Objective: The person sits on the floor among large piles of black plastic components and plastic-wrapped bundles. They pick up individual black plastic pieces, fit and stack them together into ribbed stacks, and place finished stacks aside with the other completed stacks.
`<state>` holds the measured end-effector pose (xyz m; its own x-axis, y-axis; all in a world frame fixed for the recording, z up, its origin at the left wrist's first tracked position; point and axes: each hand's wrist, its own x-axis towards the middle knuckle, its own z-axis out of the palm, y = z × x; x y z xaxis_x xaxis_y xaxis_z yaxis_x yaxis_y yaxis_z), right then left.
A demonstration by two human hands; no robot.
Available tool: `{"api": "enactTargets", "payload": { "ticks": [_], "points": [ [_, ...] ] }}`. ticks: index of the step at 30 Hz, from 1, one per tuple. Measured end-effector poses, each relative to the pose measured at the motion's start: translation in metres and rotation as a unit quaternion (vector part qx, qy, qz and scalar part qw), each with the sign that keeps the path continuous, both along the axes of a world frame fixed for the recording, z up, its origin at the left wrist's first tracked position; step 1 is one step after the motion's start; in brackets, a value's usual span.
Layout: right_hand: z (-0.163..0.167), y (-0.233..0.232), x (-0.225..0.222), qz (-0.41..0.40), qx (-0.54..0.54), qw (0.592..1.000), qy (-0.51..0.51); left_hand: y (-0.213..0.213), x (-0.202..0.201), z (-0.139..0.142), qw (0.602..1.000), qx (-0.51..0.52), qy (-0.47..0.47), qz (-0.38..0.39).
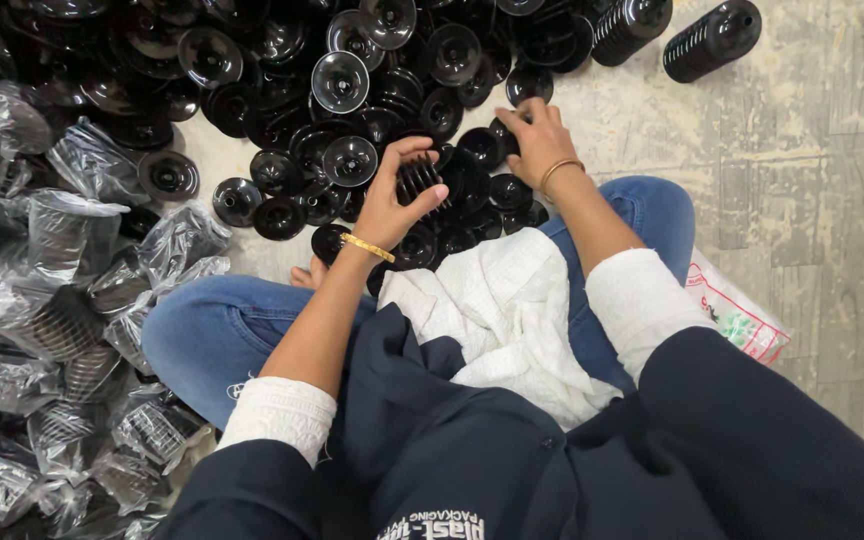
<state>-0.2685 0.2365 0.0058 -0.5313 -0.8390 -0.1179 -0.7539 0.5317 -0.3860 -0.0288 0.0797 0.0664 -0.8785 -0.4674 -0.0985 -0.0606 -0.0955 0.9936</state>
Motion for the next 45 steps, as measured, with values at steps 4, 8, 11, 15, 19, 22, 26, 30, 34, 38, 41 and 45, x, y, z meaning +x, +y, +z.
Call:
{"api": "enactTargets", "payload": {
  "ticks": [4,8,11,15,19,22,26,30,34,38,41,45],
  "points": [
    [-0.005,0.010,0.002,-0.048,-0.028,0.998,0.036,0.000,0.000,-0.004,0.999,-0.006,0.035,-0.006],
    [-0.012,0.015,-0.003,-0.057,-0.047,0.997,-0.022,0.000,-0.004,-0.009,0.998,-0.028,0.055,-0.014],
    [-0.018,0.012,-0.006,-0.054,-0.037,0.998,0.009,-0.001,-0.005,-0.010,0.999,-0.031,0.030,-0.013],
    [-0.018,0.014,-0.016,-0.082,-0.018,0.995,0.047,-0.003,-0.005,-0.008,0.999,-0.024,0.032,-0.007],
    [-0.010,0.027,-0.020,-0.204,-0.041,0.977,-0.043,-0.002,-0.006,-0.008,0.999,-0.015,0.042,-0.016],
    [-0.004,0.029,-0.003,-0.213,-0.181,0.921,-0.271,-0.001,-0.007,-0.009,0.998,-0.025,0.048,-0.025],
    [0.011,0.025,0.048,-0.127,-0.309,0.846,-0.416,0.002,-0.008,-0.010,0.998,-0.011,0.044,-0.036],
    [0.031,0.004,0.097,-0.105,-0.335,0.845,-0.404,0.003,-0.008,-0.008,0.998,-0.003,0.048,-0.033],
    [0.057,0.009,0.120,-0.030,-0.333,0.868,-0.367,0.003,-0.006,-0.009,0.997,0.073,0.031,-0.011],
    [0.069,0.018,0.116,0.052,-0.320,0.856,-0.404,0.004,-0.006,-0.014,0.998,0.058,0.035,-0.012],
    [0.059,0.008,0.085,-0.003,-0.216,0.935,-0.281,0.003,-0.006,-0.018,0.999,-0.033,0.000,0.002],
    [0.026,-0.017,0.036,0.010,-0.165,0.986,0.034,-0.002,-0.007,-0.020,0.999,0.014,0.039,0.009]
  ]
}}
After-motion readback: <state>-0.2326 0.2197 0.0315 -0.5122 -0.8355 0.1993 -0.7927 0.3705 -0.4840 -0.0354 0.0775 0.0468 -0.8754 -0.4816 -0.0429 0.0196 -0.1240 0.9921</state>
